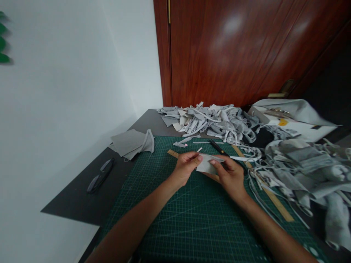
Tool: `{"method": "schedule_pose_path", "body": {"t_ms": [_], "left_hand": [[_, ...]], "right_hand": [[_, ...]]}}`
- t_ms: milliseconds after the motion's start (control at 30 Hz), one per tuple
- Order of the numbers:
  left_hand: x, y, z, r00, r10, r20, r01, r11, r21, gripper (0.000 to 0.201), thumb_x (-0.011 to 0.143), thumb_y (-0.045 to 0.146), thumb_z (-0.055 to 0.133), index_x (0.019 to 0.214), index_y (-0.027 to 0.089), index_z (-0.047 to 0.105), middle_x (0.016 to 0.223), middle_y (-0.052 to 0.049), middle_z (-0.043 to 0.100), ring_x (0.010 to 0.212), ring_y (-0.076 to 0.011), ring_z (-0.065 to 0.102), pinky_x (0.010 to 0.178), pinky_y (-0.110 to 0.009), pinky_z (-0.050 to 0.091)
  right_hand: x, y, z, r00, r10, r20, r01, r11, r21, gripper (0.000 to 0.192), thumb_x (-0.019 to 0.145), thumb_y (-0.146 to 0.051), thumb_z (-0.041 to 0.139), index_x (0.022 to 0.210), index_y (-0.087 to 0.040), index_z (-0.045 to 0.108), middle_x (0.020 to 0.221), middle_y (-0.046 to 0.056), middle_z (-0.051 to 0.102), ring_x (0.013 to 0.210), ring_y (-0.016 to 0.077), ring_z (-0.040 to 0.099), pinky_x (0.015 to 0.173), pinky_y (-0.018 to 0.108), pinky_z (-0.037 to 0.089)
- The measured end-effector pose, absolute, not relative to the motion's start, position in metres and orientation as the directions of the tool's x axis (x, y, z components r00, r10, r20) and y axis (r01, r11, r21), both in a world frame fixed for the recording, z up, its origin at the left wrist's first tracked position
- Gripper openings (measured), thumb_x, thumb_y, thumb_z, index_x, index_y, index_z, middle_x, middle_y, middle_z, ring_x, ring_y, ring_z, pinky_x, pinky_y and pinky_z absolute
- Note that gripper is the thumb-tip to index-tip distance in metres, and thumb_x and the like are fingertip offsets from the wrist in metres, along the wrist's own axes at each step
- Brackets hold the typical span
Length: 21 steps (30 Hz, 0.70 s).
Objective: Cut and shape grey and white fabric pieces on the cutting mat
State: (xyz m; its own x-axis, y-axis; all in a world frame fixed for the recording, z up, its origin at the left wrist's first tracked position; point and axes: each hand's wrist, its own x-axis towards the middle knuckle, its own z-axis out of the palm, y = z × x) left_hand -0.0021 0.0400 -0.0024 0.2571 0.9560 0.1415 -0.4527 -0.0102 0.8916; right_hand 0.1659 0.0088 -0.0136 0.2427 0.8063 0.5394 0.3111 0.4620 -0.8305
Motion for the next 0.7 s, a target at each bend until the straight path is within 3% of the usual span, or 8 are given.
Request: {"method": "schedule_pose_path", "body": {"t_ms": [67,233,333,467,500,567,633,700], "left_hand": [[-0.001,0.04,-0.003,0.23,0.958,0.173,-0.403,-0.068,0.913,0.052,0.066,0.063,0.09,0.08,0.013,0.079,0.068,-0.002,0.066,0.061,-0.0112,0.052,0.06,-0.025,0.038],[-0.002,0.04,-0.001,0.197,0.963,0.182,-0.344,-0.106,0.933,0.054,0.064,0.065,0.09,0.072,0.014,0.075,0.064,0.0,0.063,0.057,-0.0104,0.047,0.056,-0.025,0.035],[-0.001,0.039,0.001,0.214,0.958,0.188,-0.33,-0.11,0.938,0.055,0.061,0.065,0.091,0.068,0.014,0.071,0.063,0.001,0.061,0.057,-0.0102,0.047,0.056,-0.025,0.035],[0.002,0.037,0.001,0.217,0.957,0.192,-0.308,-0.12,0.944,0.054,0.061,0.062,0.091,0.062,0.017,0.062,0.058,0.004,0.054,0.055,-0.009,0.044,0.053,-0.023,0.033],[0.002,0.037,0.0,0.2,0.964,0.176,-0.316,-0.107,0.943,0.053,0.063,0.062,0.091,0.064,0.017,0.062,0.058,0.004,0.054,0.054,-0.0089,0.044,0.052,-0.023,0.032],[0.002,0.039,-0.002,0.161,0.981,0.109,-0.361,-0.044,0.932,0.053,0.064,0.062,0.09,0.068,0.017,0.063,0.06,0.004,0.055,0.054,-0.0092,0.045,0.052,-0.023,0.034],[-0.001,0.043,-0.003,0.145,0.989,0.018,-0.431,0.047,0.901,0.052,0.062,0.058,0.093,0.07,0.017,0.064,0.063,0.003,0.058,0.056,-0.01,0.049,0.054,-0.024,0.039],[-0.006,0.049,-0.002,0.168,0.984,-0.062,-0.486,0.137,0.863,0.049,0.06,0.052,0.096,0.071,0.016,0.065,0.066,0.001,0.061,0.059,-0.0114,0.054,0.056,-0.025,0.043]], "right_hand": [[0.165,0.009,-0.015,0.231,0.83,0.508,0.269,0.447,-0.853,0.021,0.085,-0.043,0.079,0.097,-0.025,0.079,0.085,0.004,0.079,0.074,0.0255,0.071,0.068,0.039,0.057],[0.162,0.008,-0.016,0.185,0.851,0.492,0.143,0.472,-0.87,0.051,0.087,-0.043,0.078,0.133,-0.027,0.062,0.093,0.005,0.073,0.074,0.0244,0.067,0.062,0.037,0.054],[0.161,0.008,-0.018,0.218,0.814,0.538,0.2,0.502,-0.841,0.04,0.09,-0.045,0.074,0.124,-0.027,0.064,0.097,0.005,0.07,0.075,0.0226,0.064,0.063,0.035,0.053],[0.163,0.01,-0.022,0.212,0.806,0.553,0.287,0.489,-0.824,0.025,0.096,-0.046,0.067,0.11,-0.026,0.066,0.088,0.002,0.067,0.066,0.0192,0.058,0.056,0.031,0.048],[0.165,0.011,-0.023,0.179,0.808,0.561,0.313,0.494,-0.811,0.024,0.099,-0.046,0.063,0.111,-0.026,0.066,0.091,0.003,0.068,0.07,0.0206,0.061,0.059,0.032,0.05],[0.172,0.013,-0.023,0.065,0.778,0.624,0.405,0.551,-0.729,0.027,0.104,-0.043,0.055,0.123,-0.027,0.065,0.113,0.009,0.072,0.096,0.0268,0.069,0.077,0.04,0.057],[0.181,0.015,-0.022,-0.12,0.687,0.717,0.504,0.664,-0.552,0.037,0.107,-0.039,0.048,0.14,-0.028,0.059,0.147,0.014,0.061,0.134,0.0325,0.058,0.105,0.053,0.05],[0.19,0.018,-0.019,-0.331,0.562,0.758,0.545,0.77,-0.332,0.048,0.106,-0.045,0.049,0.152,-0.029,0.05,0.163,0.016,0.046,0.15,0.0363,0.044,0.117,0.062,0.036]]}}
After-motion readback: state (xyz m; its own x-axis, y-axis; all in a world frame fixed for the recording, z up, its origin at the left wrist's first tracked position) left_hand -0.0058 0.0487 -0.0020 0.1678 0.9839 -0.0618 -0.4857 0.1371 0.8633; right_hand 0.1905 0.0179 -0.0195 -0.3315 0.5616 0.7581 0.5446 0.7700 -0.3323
